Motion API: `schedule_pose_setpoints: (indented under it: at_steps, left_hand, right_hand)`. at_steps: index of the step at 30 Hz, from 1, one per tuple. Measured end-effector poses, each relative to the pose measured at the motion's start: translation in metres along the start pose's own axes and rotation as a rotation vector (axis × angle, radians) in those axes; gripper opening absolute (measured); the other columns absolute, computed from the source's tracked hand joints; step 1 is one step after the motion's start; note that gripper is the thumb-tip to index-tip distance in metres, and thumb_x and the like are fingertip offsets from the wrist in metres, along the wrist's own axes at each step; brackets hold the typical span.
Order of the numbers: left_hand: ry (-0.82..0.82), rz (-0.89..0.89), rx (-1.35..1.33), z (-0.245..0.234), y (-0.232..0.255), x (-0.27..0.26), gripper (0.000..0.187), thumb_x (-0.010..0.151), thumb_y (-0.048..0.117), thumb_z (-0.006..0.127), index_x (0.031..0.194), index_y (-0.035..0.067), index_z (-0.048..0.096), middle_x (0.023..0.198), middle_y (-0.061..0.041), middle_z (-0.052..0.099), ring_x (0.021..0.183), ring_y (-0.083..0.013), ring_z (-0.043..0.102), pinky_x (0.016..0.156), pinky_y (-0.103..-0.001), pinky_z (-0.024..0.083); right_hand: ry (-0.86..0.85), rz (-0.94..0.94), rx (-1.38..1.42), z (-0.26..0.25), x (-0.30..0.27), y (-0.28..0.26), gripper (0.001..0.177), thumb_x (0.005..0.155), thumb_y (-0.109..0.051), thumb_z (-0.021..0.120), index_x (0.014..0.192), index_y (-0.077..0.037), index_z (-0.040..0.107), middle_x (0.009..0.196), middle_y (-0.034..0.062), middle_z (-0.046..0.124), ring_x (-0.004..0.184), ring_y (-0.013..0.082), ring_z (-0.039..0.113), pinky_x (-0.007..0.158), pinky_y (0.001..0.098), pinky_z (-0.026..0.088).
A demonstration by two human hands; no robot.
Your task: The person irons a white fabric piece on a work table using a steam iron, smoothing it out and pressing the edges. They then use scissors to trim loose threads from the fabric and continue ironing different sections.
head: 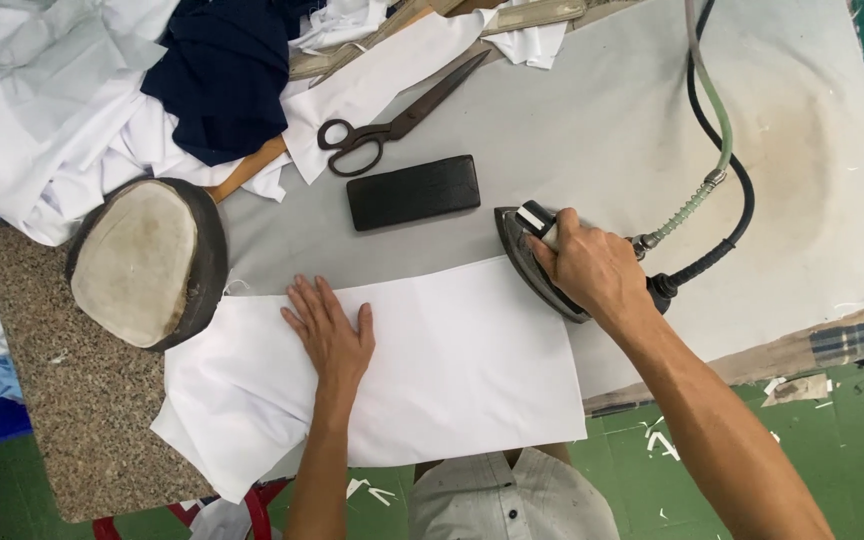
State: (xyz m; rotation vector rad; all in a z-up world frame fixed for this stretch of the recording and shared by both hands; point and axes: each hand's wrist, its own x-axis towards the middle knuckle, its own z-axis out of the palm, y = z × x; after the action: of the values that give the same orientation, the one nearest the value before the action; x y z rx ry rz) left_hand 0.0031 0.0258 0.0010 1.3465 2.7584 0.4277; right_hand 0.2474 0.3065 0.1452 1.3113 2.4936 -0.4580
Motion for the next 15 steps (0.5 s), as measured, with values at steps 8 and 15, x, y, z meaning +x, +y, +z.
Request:
schedule_pose_setpoints:
  at_steps: [8, 15]
  left_hand:
    - [-0.162, 0.285, -0.045, -0.002, 0.108, 0.136, 0.081, 0.100, 0.037, 0.068, 0.162, 0.004, 0.026, 0.168, -0.027, 0.014, 0.157, -0.0432, 0.009, 0.122, -0.067, 0.000]
    - [-0.298, 0.288, 0.024, 0.015, 0.118, 0.145, 0.080, 0.097, 0.035, 0.070, 0.163, 0.014, 0.029, 0.161, -0.022, 0.031, 0.152, -0.0380, 0.022, 0.123, -0.065, 0.004]
  right_hand:
    - [-0.020, -0.009, 0.011, -0.003, 0.002, 0.006, 0.049, 0.103, -0.052, 0.050, 0.116, -0.005, 0.060, 0.081, 0.0222, 0.075, 0.079, 0.0391, 0.078, 0.069, 0.0466, 0.061]
    - [-0.070, -0.039, 0.008, -0.024, 0.018, 0.019, 0.047, 0.106, -0.050, 0.047, 0.115, -0.006, 0.062, 0.080, 0.0204, 0.075, 0.079, 0.0349, 0.078, 0.071, 0.0440, 0.063]
